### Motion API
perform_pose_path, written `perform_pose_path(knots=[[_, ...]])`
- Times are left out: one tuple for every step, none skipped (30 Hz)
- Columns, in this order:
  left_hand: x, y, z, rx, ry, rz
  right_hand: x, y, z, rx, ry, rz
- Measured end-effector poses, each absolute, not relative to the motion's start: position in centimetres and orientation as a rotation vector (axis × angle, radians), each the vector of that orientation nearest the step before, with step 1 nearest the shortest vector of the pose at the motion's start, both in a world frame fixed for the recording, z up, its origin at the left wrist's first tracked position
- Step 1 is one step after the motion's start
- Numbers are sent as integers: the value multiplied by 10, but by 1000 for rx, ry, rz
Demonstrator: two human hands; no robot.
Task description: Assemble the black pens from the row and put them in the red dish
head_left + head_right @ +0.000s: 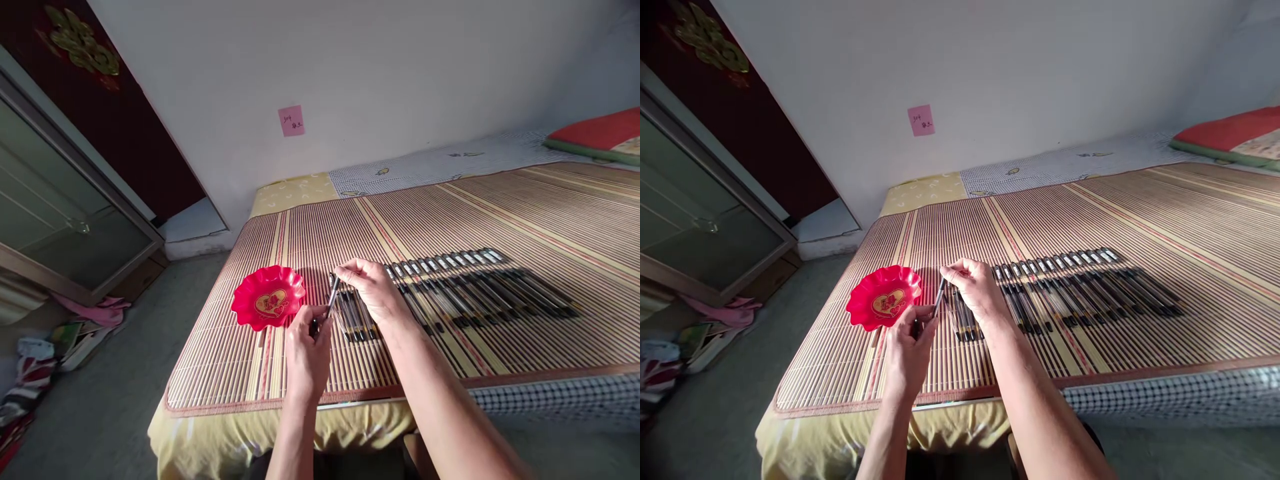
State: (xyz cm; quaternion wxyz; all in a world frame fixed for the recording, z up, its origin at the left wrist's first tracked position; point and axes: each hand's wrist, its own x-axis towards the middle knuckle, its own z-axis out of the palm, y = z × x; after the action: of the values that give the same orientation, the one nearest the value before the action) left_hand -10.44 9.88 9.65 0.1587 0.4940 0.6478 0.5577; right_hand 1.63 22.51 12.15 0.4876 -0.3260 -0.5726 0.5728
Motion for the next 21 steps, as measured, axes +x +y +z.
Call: perform_pose_path(knots=[[-101,99,97,1465,1888,1618,16,224,122,-806,-1384,1377],[-99,100,97,1508,1915,1641,15,223,123,-822,-1378,1360],[-97,101,97,1538,1935,1659,14,221,123,-837,-1375,1339],[-95,101,97,1550,1952,1671,12,220,123,-849,-1373,1319],[-95,102,97,1541,1967,1681,10,220,123,-850,-1375,1309],[-95,102,97,1507,1974,1687,9,219,123,-844,-1372,1300],[-96,103,97,1446,1973,1693,7,219,124,-834,-1364,1282],[-98,103,97,1362,1963,1701,6,218,125,-826,-1356,1245],[-100,103,96,1268,1948,1714,5,216,127,-819,-1360,1189],[-103,103,96,1178,1927,1729,4,213,131,-810,-1390,1126],[-105,103,96,1105,1906,1742,5,208,136,-793,-1452,1072],[-107,103,96,1058,1893,1752,5,203,141,-762,-1547,1050],[-109,103,97,1041,1885,1754,5,196,146,-713,-1672,1067],[-111,102,97,1048,1874,1754,4,188,150,-658,-1797,1107],[-112,102,97,1067,1860,1757,1,180,154,-611,-1906,1149],[-113,101,98,1090,1849,1767,-2,172,156,-586,-1987,1175],[-113,100,98,1112,1845,1786,-6,165,157,-585,-2041,1180],[-113,99,99,1130,1851,1804,-11,159,157,-595,-2078,1173],[-114,98,99,1142,1868,1816,-15,155,156,-609,-2099,1155],[-114,98,99,1146,1890,1821,-19,152,155,-615,-2107,1141],[-115,97,99,1143,1900,1815,-21,151,154,-611,-2104,1138]])
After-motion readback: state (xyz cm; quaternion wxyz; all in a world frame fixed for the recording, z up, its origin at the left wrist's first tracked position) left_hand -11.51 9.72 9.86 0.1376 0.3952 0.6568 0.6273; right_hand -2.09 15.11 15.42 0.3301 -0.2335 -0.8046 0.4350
